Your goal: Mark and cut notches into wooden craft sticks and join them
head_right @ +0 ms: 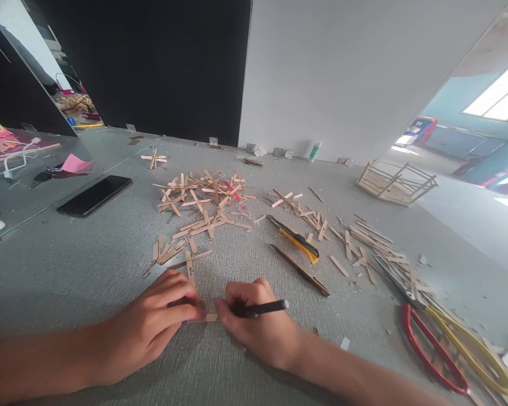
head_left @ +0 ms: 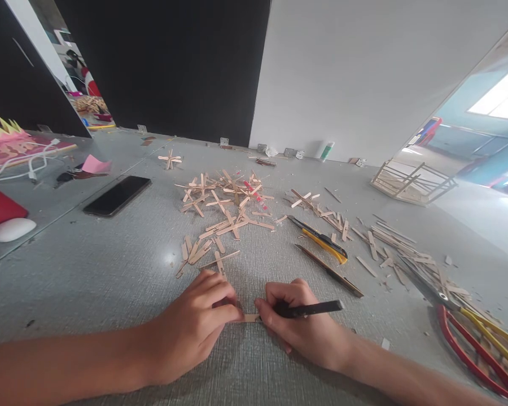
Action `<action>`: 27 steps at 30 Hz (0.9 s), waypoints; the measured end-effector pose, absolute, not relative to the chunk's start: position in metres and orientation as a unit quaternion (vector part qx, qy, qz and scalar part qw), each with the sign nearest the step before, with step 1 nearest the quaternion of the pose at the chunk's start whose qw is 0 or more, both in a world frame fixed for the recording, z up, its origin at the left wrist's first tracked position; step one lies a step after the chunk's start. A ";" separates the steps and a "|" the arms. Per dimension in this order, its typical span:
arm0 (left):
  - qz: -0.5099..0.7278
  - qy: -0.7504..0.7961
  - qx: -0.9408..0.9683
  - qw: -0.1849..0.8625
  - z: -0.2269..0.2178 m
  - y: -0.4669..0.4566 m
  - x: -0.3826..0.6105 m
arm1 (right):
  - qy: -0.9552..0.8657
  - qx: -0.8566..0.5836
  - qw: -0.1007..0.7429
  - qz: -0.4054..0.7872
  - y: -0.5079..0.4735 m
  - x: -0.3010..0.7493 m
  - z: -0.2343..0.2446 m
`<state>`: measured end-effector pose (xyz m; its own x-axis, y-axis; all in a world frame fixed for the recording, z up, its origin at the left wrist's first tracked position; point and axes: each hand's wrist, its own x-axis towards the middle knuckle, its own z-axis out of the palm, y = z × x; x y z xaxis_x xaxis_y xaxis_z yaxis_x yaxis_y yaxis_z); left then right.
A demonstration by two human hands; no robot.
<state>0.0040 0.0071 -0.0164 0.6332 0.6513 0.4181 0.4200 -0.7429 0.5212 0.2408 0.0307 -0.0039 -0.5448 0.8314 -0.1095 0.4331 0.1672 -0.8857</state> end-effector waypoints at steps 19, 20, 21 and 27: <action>0.302 0.305 0.888 0.164 -0.013 0.007 0.006 | -0.730 -0.436 0.208 0.484 0.031 0.242 -0.006; 0.303 0.304 0.889 0.161 -0.013 0.007 0.007 | -0.732 -0.436 0.210 0.479 0.031 0.242 -0.007; 0.307 0.303 0.889 0.156 -0.014 0.007 0.007 | -0.736 -0.436 0.215 0.471 0.031 0.241 -0.007; 0.298 0.303 0.892 0.156 -0.015 0.009 0.007 | -0.757 -0.431 0.227 0.435 0.032 0.239 -0.007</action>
<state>0.0071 0.0093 -0.0154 0.6388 0.6338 0.4362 0.4481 -0.7673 0.4587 0.2388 0.0316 -0.0067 -0.5250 0.8506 -0.0306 0.4547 0.2499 -0.8549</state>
